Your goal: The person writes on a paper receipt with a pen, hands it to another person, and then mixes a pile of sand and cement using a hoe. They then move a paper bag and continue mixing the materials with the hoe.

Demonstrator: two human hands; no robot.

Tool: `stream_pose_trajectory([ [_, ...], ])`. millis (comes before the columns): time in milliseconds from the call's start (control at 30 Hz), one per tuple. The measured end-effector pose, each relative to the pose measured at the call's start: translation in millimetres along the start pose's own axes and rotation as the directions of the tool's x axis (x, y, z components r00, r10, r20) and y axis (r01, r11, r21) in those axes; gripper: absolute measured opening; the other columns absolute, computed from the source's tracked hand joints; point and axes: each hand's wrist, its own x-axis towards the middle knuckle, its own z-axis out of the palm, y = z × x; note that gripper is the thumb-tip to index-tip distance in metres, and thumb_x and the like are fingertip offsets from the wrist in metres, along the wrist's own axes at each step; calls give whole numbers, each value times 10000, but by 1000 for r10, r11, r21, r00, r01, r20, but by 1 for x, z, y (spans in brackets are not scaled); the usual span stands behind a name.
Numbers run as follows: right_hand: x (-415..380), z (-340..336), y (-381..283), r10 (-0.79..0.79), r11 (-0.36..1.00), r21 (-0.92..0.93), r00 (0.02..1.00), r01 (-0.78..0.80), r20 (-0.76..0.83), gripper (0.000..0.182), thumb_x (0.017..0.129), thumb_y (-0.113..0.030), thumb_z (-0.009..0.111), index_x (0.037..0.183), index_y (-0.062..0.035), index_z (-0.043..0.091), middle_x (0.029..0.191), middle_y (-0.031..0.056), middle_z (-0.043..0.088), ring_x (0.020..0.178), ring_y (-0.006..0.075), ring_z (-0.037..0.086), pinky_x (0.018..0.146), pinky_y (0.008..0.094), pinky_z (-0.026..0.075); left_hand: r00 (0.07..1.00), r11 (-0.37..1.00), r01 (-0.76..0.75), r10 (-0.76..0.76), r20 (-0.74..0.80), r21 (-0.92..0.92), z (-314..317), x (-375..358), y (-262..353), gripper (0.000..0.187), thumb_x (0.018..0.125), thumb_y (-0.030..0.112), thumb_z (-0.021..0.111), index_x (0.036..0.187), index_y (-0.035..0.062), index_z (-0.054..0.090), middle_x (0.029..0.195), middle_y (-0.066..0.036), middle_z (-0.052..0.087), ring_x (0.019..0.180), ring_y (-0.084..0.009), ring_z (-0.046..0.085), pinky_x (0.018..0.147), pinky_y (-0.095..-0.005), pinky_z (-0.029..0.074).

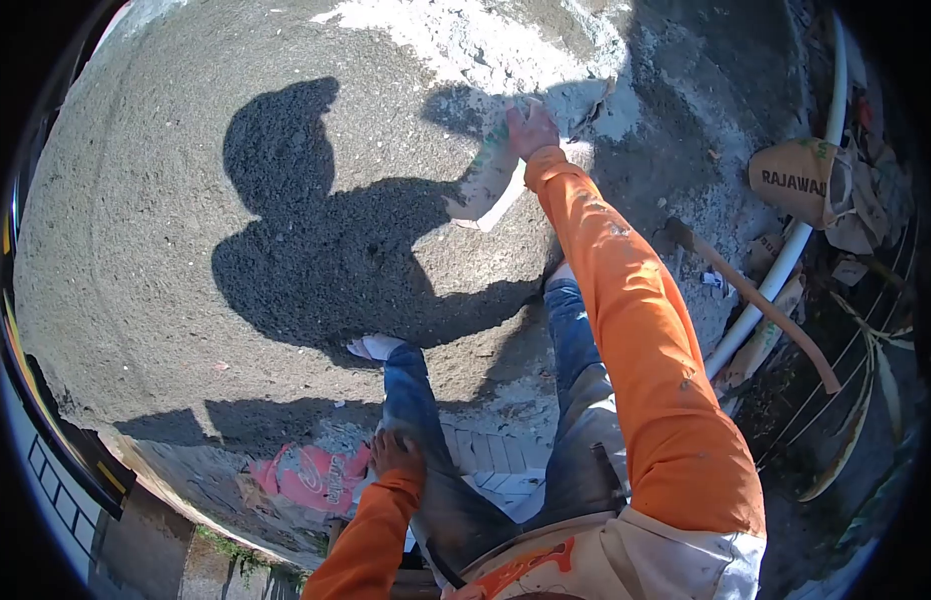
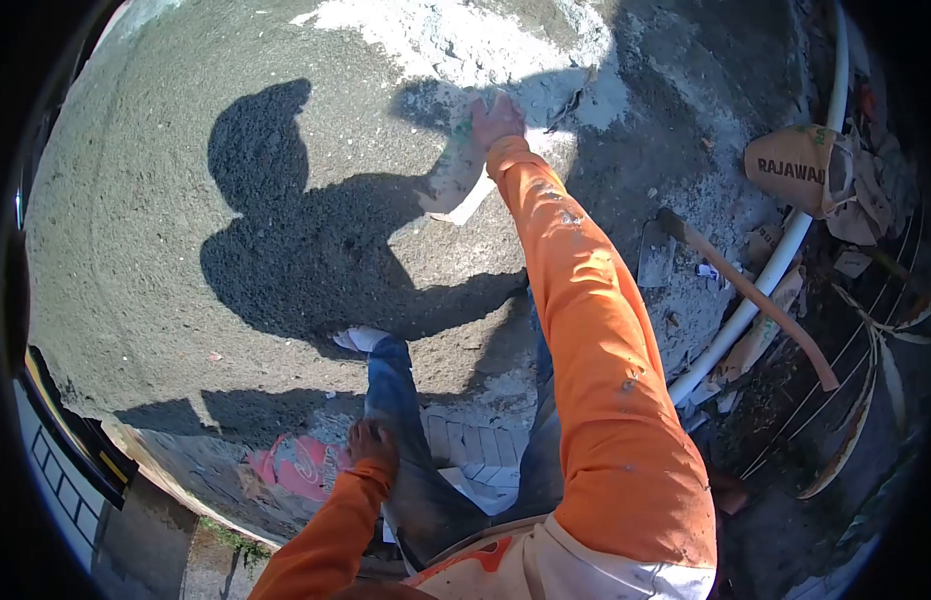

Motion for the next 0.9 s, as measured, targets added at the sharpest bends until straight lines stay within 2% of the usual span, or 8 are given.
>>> stream_pose_trajectory([
  [33,6,3,-16,18,996,-86,992,-7,129,604,830,-534,400,1164,-37,480,1179,215,486,1130,353,431,955,414,323,1000,1000,1,-1,-16,-2,2,0,2,364,761,270,511,1071,78,499,1231,-117,458,1204,-313,356,936,-496,297],
  [133,-5,7,-46,51,972,-233,987,-13,155,675,817,-597,358,1196,-48,468,1283,199,403,1247,317,306,1022,458,213,1000,1000,7,-6,-24,20,4,-2,-4,361,755,276,513,1060,82,517,1207,-112,476,1187,-296,376,923,-489,307],
  [200,-5,7,-52,103,972,-228,978,-60,181,636,832,-553,342,1246,-80,440,1364,118,333,1304,252,216,1029,469,158,1000,1000,13,-13,16,6,9,-1,-10,357,746,282,521,1045,87,523,1184,-102,490,1168,-281,396,904,-482,320],
  [467,-19,28,-59,135,990,-67,965,-122,227,638,843,-573,321,1088,-21,528,1108,241,531,1073,395,474,958,461,303,1000,997,-15,13,-17,-82,11,2,-31,370,732,281,534,1043,82,511,1140,-92,509,1133,-260,428,886,-467,333],
  [633,-67,23,-111,8,998,-60,983,3,185,663,814,-611,382,1006,-10,587,1025,247,566,1042,394,491,910,388,385,999,989,45,-43,20,-139,-5,6,-38,364,745,283,518,1050,83,510,1126,-99,513,1116,-275,442,889,-450,337],
  [667,-65,33,-113,-86,979,-153,954,134,286,642,842,-575,364,1041,-3,577,1039,231,569,1038,378,502,882,399,406,999,987,36,-33,19,-159,-8,6,-38,364,745,283,518,1050,83,510,1126,-99,513,1116,-275,442,889,-450,337],
  [767,-72,54,-123,-140,959,-210,965,188,223,534,883,-462,348,923,4,605,924,255,589,926,388,553,850,405,421,996,971,90,-82,44,-221,-19,11,-44,371,756,289,504,1056,72,507,1131,-122,508,1118,-288,439,904,-450,331],
  [900,-110,60,-181,44,999,-17,992,-42,119,517,886,-420,369,870,36,610,915,264,589,938,390,548,842,411,421,994,962,99,-84,68,-255,-17,16,-57,399,766,310,488,1069,51,497,1161,-143,492,1143,-293,418,936,-449,315],
])
